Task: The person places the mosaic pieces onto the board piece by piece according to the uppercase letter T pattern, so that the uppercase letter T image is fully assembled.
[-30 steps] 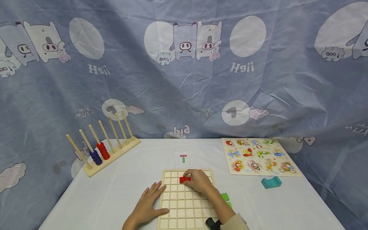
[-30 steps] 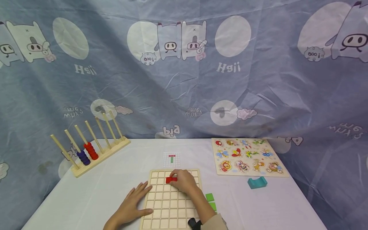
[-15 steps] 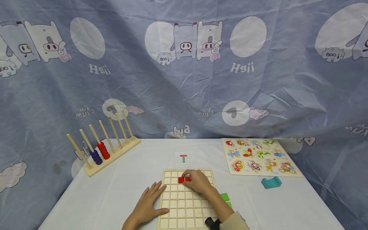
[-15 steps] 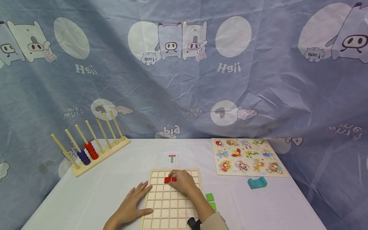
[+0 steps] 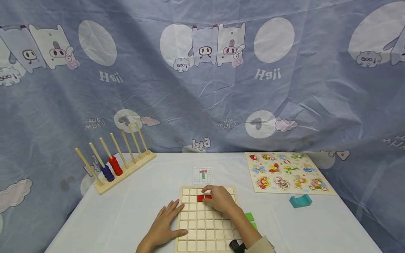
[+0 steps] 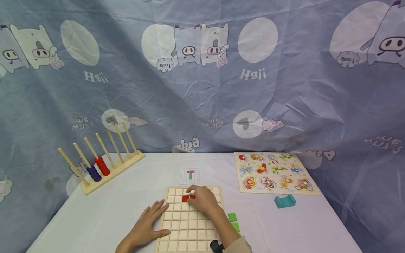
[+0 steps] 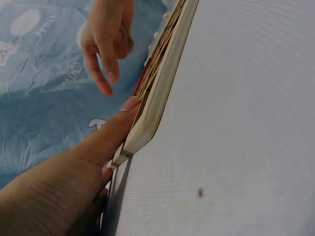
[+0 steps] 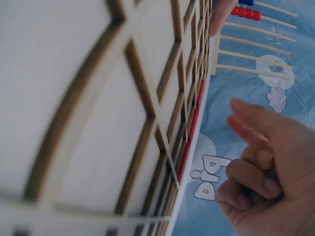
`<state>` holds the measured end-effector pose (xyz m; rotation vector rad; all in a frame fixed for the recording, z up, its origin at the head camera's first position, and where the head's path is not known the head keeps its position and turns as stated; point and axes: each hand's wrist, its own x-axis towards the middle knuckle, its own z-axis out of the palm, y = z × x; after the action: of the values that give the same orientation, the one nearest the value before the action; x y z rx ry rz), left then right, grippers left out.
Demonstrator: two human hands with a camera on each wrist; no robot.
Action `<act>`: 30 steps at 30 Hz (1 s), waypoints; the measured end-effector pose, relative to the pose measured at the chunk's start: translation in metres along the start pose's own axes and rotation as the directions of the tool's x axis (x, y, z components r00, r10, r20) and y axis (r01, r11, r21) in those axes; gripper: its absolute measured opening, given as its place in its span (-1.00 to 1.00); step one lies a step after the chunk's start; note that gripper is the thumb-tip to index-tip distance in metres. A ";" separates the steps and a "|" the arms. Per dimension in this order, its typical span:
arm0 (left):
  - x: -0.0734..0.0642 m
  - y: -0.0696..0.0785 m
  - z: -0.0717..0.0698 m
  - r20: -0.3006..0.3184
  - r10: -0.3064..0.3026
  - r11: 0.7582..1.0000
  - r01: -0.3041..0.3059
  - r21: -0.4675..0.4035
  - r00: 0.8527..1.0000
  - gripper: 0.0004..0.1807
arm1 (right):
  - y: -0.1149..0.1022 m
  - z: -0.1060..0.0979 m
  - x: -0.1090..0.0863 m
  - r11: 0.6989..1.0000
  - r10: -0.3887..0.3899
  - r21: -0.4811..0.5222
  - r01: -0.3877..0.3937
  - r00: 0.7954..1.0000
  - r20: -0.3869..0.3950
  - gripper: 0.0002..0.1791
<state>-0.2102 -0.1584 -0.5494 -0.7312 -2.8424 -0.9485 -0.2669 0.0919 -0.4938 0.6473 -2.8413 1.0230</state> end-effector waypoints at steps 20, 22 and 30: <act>-0.001 0.001 -0.002 0.018 -0.004 1.000 0.003 0.010 1.000 -0.03 | 0.038 -0.087 -0.077 0.947 0.061 0.318 -0.047 0.998 -0.035 -0.69; -0.001 0.000 -0.002 0.020 -0.007 1.000 0.007 0.008 1.000 -0.03 | 0.051 -0.090 -0.085 0.960 0.095 0.269 -0.078 0.994 -0.047 -0.70; 0.001 0.000 -0.001 0.021 -0.008 1.000 0.008 0.014 1.000 -0.02 | 0.090 -0.092 -0.103 0.961 0.209 0.179 -0.213 0.977 0.037 -0.68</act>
<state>-0.2114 -0.1591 -0.5483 -0.7332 -2.8689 -0.9261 -0.2178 0.2492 -0.4958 0.3690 -2.9034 1.3277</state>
